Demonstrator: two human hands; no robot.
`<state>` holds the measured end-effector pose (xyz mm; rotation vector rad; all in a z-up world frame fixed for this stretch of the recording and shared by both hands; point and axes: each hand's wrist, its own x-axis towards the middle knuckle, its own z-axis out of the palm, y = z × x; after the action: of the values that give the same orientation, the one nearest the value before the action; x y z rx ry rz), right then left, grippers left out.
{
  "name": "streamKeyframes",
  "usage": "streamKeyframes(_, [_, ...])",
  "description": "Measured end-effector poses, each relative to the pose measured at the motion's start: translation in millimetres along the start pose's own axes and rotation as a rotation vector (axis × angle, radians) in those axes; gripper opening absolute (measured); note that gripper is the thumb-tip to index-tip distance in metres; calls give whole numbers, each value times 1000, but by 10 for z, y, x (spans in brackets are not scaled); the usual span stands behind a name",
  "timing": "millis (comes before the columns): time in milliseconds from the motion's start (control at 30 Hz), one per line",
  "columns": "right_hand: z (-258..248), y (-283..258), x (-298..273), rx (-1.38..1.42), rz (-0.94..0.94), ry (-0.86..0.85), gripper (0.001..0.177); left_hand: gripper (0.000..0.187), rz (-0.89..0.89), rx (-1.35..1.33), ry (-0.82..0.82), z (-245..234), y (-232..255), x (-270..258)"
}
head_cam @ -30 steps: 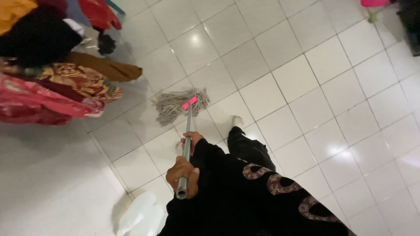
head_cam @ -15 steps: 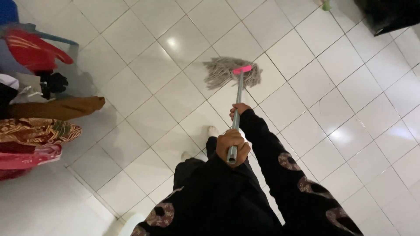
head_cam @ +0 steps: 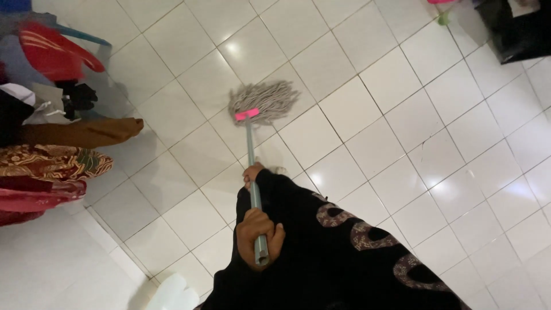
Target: The person mops a white tiled floor using a string mop with a pink head. They move the mop back and forth across the tiles, covering different areas of the room while navigating around hanging clothes and plastic containers.
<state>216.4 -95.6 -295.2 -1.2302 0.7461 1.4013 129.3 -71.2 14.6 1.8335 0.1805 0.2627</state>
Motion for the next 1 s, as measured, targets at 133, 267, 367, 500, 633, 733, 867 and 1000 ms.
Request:
streamKeyframes(133, [354,33,270,-178,88,-116,17,53,1,-1,-29,-155,21,173])
streamKeyframes(267, [482,-145,78,-234,154,-139,19,54,45,142,-110,-79,-83,411])
streamKeyframes(367, [229,-383,6,-71,156,-81,14,54,25,36,-70,131,-129,668])
streamKeyframes(500, [-358,-919,-252,8,155,26,14,52,67,-30,-112,648,-95,1047])
streamKeyframes(633, [-1380,-1553,-607,20,106,84,12,51,101,-69,-144,1482,121,1514])
streamKeyframes(733, [-2378,-2069,-887,98,56,168,15,52,165,-176,-228,2248,254,1965])
streamKeyframes(867, [-3855,-2520,-945,133,34,245,21,49,276,-278,-353,3315,386,2453])
streamKeyframes(1000, [-5129,-2913,-978,153,-59,373,19,42,261,-386,-425,4205,342,2811])
